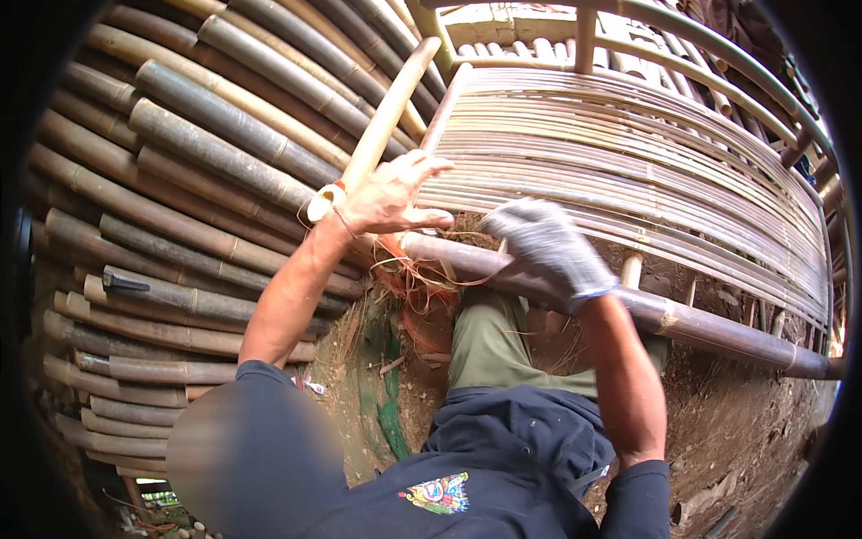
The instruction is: The person sits on the ground and weaves a thin orange string through the slats of a bamboo structure. They use both hands to pull the string through gaps and tie it around the bamboo frame.
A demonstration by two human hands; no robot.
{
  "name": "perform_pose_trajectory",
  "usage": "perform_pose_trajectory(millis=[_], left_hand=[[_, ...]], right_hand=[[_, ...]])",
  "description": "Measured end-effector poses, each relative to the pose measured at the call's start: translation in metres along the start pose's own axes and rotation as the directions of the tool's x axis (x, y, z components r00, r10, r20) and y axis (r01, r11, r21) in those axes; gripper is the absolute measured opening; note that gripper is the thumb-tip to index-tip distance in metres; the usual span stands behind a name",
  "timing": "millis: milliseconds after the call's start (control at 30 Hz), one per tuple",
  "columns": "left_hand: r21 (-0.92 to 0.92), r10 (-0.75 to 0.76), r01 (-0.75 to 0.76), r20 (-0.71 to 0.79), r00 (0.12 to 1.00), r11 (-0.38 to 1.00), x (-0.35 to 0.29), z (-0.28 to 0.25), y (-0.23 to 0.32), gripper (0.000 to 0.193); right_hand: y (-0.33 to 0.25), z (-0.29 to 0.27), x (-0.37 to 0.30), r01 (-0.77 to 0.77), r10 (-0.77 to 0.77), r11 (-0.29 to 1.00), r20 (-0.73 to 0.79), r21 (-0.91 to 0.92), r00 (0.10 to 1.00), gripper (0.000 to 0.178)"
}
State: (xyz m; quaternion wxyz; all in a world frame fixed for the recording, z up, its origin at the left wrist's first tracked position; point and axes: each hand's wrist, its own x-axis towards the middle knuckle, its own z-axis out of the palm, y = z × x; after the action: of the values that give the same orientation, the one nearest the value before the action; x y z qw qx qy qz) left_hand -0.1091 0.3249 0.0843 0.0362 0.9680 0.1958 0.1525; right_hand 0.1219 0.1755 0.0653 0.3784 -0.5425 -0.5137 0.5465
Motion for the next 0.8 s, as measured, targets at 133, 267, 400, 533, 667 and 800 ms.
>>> perform_pose_trajectory(millis=[133, 267, 400, 533, 667, 800], left_hand=[[-0.202, -0.077, 0.116, 0.192, 0.978, 0.972, -0.049, -0.003, -0.052, 0.024], [-0.679, -0.353, 0.429, 0.258, 0.899, 0.596, -0.059, -0.014, -0.051, 0.026], [0.365, -0.519, 0.477, 0.019, 0.855, 0.8, -0.052, -0.054, -0.037, 0.053], [0.066, -0.062, 0.062, -0.005, 0.998, 0.996, -0.029, -0.009, 0.014, 0.077], [-0.274, -0.05, 0.07, 0.079, 0.996, 0.959, -0.006, 0.055, 0.05, 0.064], [-0.464, -0.072, 0.162, 0.205, 0.976, 0.871, 0.038, 0.09, 0.043, 0.036]], right_hand=[[0.026, -0.05, -0.034, 0.344, -0.421, 0.849, -0.12, -0.402, 0.899, 0.023], [0.044, -0.054, -0.054, -0.055, 0.149, 0.934, -0.244, 0.354, 0.958, 0.021], [0.077, -0.053, -0.057, 0.301, -0.517, 0.51, -0.008, -0.806, 0.856, 0.024], [0.086, -0.054, -0.06, 0.261, -0.475, 0.591, -0.068, -0.763, 0.878, 0.033], [0.068, -0.048, -0.062, 0.175, -0.35, 0.736, -0.146, -0.653, 0.925, 0.032], [0.075, -0.049, -0.06, 0.164, -0.296, 0.849, -0.195, -0.502, 0.935, 0.032]])
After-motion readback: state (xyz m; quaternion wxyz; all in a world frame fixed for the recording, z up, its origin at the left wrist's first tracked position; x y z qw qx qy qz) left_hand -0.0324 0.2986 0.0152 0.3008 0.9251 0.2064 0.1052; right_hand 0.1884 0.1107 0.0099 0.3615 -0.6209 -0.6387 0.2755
